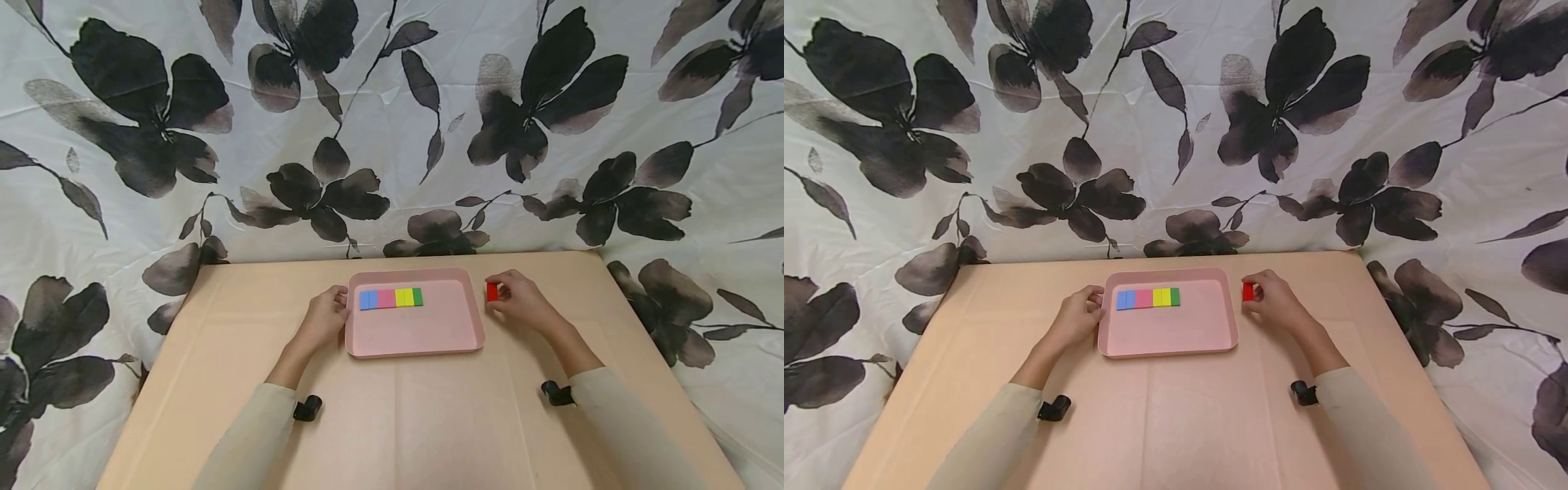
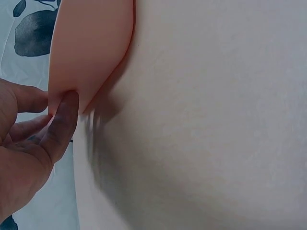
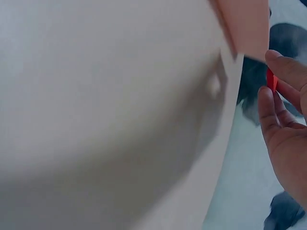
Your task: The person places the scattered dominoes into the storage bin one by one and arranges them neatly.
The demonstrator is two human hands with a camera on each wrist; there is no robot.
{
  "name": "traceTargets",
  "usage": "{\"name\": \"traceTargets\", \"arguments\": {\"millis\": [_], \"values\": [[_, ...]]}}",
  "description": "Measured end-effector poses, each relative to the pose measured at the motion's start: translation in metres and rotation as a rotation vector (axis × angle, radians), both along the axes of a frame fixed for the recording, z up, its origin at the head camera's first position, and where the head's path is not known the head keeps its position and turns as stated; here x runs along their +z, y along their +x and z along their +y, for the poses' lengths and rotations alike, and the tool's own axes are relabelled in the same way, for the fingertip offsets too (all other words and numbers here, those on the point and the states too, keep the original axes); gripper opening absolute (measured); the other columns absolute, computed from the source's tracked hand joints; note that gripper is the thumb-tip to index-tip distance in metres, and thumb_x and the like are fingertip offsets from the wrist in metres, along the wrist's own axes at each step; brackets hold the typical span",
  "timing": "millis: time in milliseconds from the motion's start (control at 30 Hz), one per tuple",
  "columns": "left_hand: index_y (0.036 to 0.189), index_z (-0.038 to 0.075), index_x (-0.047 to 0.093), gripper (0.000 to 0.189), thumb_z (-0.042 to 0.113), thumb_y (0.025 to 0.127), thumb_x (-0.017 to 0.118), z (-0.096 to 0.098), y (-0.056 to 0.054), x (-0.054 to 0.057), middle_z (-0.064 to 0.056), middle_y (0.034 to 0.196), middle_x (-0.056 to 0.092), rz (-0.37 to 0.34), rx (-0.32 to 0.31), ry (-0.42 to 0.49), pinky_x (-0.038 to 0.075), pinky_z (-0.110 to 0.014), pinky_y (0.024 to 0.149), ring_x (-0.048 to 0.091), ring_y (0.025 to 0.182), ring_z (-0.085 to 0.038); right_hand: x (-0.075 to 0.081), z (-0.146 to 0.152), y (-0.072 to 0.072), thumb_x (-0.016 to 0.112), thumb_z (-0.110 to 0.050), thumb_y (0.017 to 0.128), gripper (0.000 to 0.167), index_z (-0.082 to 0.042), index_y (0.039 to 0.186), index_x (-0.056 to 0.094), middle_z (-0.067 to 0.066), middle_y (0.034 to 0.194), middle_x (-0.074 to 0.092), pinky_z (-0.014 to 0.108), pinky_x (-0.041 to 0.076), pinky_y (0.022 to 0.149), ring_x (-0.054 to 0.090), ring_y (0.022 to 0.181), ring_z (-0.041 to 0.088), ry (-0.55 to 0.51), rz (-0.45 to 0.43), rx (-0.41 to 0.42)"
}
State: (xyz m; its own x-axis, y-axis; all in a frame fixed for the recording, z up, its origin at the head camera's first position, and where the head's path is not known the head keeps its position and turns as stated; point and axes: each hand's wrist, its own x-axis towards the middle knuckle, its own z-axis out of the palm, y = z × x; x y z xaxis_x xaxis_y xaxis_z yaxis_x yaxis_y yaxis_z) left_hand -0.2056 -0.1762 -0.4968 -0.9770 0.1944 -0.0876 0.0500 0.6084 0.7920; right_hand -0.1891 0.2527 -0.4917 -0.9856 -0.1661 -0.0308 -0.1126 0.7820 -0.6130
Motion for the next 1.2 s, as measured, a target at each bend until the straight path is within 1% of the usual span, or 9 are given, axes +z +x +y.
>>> {"name": "traceTargets", "arguments": {"millis": [100,267,367,533,700,833,933,1067,1200], "values": [[0.133,-0.007,0.058,0.043,-0.004,0.091,0.067,0.0,0.0,0.0,-0.018,0.11,0.066,-0.001,0.002,0.005,0.059,-0.038,0.086,0.068,0.1,-0.029,0.006,-0.016,-0.006,0.085,-0.008,0.083,0.052,0.003,0.13,0.065,0.019,0.115,0.059,0.041,0.058,0.086,0.062,0.097,0.029,-0.007,-0.004,0.027],[0.133,-0.008,0.058,0.043,-0.004,0.091,0.067,-0.001,-0.001,0.0,-0.019,0.11,0.066,0.003,-0.002,0.009,0.06,-0.038,0.085,0.068,0.1,-0.03,0.013,-0.044,-0.015,0.083,-0.009,0.085,0.051,0.001,0.131,0.065,0.016,0.116,0.058,0.037,0.058,0.084,0.06,0.097,0.026,-0.003,-0.012,0.079],[0.133,-0.008,0.058,0.042,-0.004,0.092,0.066,-0.001,-0.001,0.0,-0.02,0.11,0.067,0.007,-0.006,0.009,0.06,-0.038,0.085,0.069,0.1,-0.03,0.014,-0.057,-0.02,0.083,-0.01,0.085,0.053,-0.002,0.134,0.065,0.014,0.115,0.057,0.035,0.058,0.083,0.059,0.098,0.026,0.002,-0.029,0.094],[0.132,-0.007,0.059,0.042,-0.004,0.091,0.066,-0.001,-0.001,0.001,-0.02,0.11,0.067,0.008,-0.002,0.008,0.06,-0.038,0.085,0.069,0.1,-0.03,0.016,-0.074,-0.03,0.083,-0.013,0.086,0.057,-0.005,0.138,0.063,0.012,0.118,0.056,0.034,0.059,0.084,0.057,0.102,0.026,0.013,-0.078,0.101],[0.132,-0.008,0.058,0.042,-0.005,0.091,0.066,-0.002,-0.001,0.002,-0.02,0.109,0.067,0.006,-0.003,0.013,0.06,-0.037,0.083,0.068,0.098,-0.029,0.013,-0.087,-0.036,0.082,-0.013,0.087,0.056,-0.005,0.138,0.063,0.013,0.12,0.055,0.033,0.059,0.084,0.057,0.102,0.026,0.024,-0.11,0.125],[0.132,-0.008,0.059,0.042,-0.005,0.09,0.066,-0.002,-0.001,0.002,-0.019,0.107,0.066,0.007,0.0,0.012,0.06,-0.036,0.081,0.068,0.096,-0.029,0.009,-0.096,-0.04,0.083,-0.014,0.087,0.056,-0.006,0.138,0.062,0.012,0.119,0.055,0.033,0.059,0.085,0.056,0.102,0.026,0.031,-0.137,0.136],[0.132,-0.008,0.059,0.042,-0.005,0.09,0.067,-0.002,-0.001,0.001,-0.018,0.107,0.067,0.006,0.0,0.006,0.06,-0.035,0.081,0.068,0.096,-0.028,0.005,-0.102,-0.042,0.083,-0.013,0.087,0.053,-0.004,0.135,0.063,0.012,0.116,0.055,0.032,0.057,0.084,0.056,0.101,0.025,0.044,-0.138,0.159],[0.132,-0.007,0.059,0.042,-0.005,0.091,0.066,-0.001,-0.001,0.001,-0.017,0.108,0.067,0.004,-0.003,0.004,0.06,-0.035,0.082,0.068,0.097,-0.027,0.0,-0.108,-0.044,0.083,-0.016,0.086,0.046,-0.005,0.127,0.067,0.009,0.107,0.056,0.032,0.05,0.083,0.053,0.099,0.024,0.104,-0.106,0.197],[0.132,-0.008,0.059,0.042,-0.006,0.091,0.066,-0.001,-0.001,0.001,-0.018,0.108,0.066,-0.004,0.002,0.005,0.06,-0.035,0.082,0.068,0.097,-0.028,-0.006,-0.113,-0.046,0.085,-0.022,0.085,0.045,-0.006,0.125,0.07,0.006,0.102,0.06,0.033,0.047,0.086,0.054,0.097,0.021,0.154,-0.074,0.215]]}}
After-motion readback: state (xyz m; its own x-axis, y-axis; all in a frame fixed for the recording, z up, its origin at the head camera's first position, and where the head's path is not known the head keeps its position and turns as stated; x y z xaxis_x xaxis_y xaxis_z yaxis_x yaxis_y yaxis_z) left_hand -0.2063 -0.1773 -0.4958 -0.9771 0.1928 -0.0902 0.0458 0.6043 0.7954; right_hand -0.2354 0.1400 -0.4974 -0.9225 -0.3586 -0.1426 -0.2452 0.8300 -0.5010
